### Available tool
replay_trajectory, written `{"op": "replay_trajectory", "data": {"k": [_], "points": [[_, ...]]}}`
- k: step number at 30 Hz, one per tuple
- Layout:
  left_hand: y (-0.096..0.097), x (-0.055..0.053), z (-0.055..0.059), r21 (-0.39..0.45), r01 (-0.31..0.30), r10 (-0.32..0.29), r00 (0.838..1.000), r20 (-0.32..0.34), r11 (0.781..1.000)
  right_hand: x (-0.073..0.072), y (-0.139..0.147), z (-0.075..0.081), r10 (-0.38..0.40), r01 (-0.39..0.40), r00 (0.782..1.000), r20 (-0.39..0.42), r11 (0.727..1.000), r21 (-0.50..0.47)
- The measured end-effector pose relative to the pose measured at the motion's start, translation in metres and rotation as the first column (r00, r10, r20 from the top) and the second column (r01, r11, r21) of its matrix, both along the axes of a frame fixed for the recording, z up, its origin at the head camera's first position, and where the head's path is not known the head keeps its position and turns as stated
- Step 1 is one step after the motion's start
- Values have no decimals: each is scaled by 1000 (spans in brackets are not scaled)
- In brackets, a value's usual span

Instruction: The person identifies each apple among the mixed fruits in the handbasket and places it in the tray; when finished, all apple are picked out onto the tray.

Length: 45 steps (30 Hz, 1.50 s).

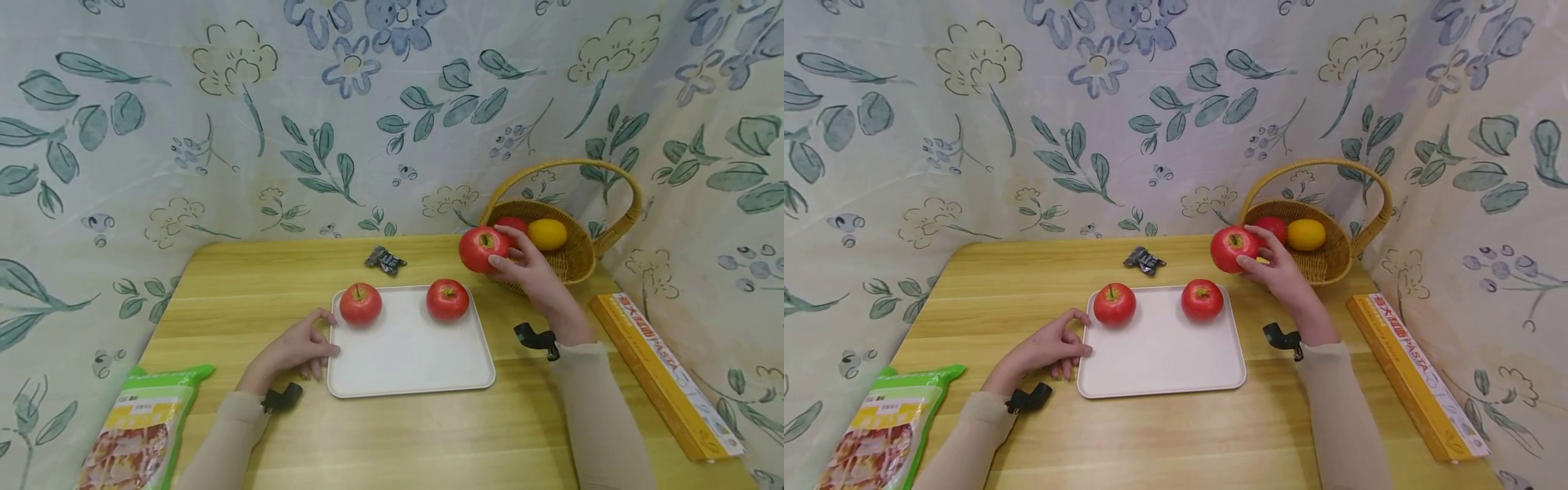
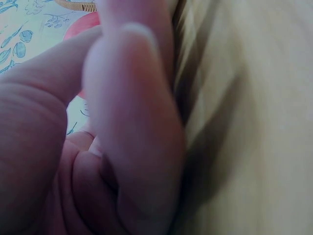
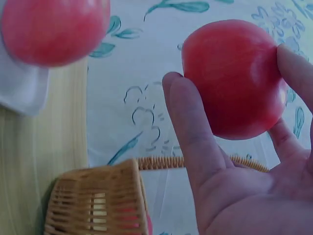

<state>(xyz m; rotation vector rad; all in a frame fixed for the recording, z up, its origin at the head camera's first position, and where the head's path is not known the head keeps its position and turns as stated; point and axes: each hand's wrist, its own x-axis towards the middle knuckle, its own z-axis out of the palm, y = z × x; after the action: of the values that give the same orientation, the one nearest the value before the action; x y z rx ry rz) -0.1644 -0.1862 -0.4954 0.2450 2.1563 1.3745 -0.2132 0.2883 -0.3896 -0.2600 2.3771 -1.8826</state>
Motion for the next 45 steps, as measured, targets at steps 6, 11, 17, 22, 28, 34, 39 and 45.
{"op": "replay_trajectory", "data": {"k": [6,11,17,22,28,34,39,45], "points": [[1,0,0,-4,-2,2,1000,7,1000,8,-22,-2,105,-105,994,7,994,2],[2,0,0,-7,0,0,1000,12,1000,15,-46,-8,174,-176,983,65,984,37],[2,0,1,0,2,-2,1000,17,1000,25,-80,-19,252,-265,954,161,962,63],[2,0,1,1,-1,1,1000,12,1000,34,-110,-35,370,-387,903,219,922,35],[3,-1,2,-17,-2,2,1000,16,1000,45,-136,-53,452,-493,841,298,867,76],[2,-1,5,-14,-2,3,1000,21,1000,52,-153,-63,495,-551,819,290,820,157],[2,0,5,-3,-3,3,1000,19,1000,56,-163,-66,533,-581,809,249,789,199],[0,0,3,4,0,0,1000,12,1000,60,-168,-66,528,-556,830,179,760,336]]}}
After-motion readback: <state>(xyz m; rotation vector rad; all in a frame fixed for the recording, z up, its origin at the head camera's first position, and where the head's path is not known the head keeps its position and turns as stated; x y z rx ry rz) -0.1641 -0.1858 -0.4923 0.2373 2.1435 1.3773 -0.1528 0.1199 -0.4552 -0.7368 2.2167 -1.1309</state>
